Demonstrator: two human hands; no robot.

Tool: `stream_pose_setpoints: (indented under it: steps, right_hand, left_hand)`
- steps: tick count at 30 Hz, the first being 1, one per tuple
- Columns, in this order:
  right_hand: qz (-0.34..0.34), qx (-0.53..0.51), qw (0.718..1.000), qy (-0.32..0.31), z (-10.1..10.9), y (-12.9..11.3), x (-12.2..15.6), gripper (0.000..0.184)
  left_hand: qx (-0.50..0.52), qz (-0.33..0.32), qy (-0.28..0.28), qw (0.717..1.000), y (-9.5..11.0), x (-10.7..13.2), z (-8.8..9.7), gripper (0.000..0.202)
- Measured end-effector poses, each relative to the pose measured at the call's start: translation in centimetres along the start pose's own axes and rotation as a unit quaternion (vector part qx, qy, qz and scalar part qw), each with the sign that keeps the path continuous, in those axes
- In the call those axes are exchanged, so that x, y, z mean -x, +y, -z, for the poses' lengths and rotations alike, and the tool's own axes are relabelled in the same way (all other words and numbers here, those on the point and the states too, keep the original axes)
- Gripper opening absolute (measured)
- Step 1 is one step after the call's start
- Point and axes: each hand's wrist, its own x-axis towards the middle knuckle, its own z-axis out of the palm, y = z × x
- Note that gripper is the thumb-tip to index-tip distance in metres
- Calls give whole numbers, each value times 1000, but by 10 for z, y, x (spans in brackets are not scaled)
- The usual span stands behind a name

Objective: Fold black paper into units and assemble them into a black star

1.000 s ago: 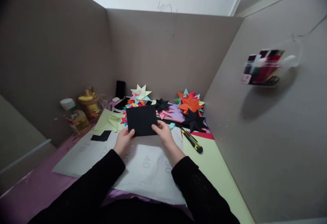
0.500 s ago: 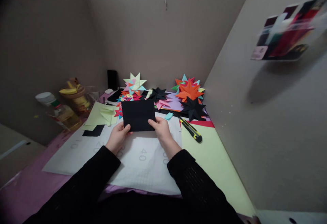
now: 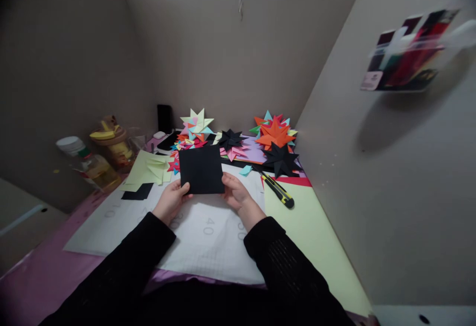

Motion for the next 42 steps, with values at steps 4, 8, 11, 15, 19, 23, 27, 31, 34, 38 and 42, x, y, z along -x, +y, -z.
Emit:
stream_pose_setpoints:
  steps: [4,8,11,15,19,23,27,31,34,38,42]
  right_hand:
    - [-11,-37,999,-23,2,1,0,39]
    - [8,-40,999,-15,0,-1,-1,39]
    - [17,-41,999,-4,-3,-2,-1,37]
    - [34,-29,999,23,-2,-1,-3,31]
    - [66,5,996,60,1,1,-9,31]
    - [111,69,986,107,3,3,-13,32]
    - [165,159,962,147,3,1,-11,27]
    - [194,234,939,161,0,-3,-7,24]
    - [200,264,928,170,-1,-2,-6,24]
    - [194,281,923,177,2,4,-8,22]
    - [198,286,918,191,6,8,-9,22]
  left_hand:
    - [0,10,-3,1000,1,1,0,30]
    - [3,11,-3,1000,4,3,-1,29]
    - [5,9,-7,1000,5,3,-2,30]
    - [8,5,-13,1000,6,3,-1,33]
    - [10,-3,-16,1000,6,4,-1,36]
    - [9,-15,-11,1000,6,4,-1,39]
    - [7,-34,0,999,4,2,-1,41]
    - [6,-49,10,999,1,0,0,40]
    - [8,-56,12,998,0,0,0,38]
    - [14,-61,18,998,-3,0,0,35]
    - [23,-48,18,998,-4,0,0,33]
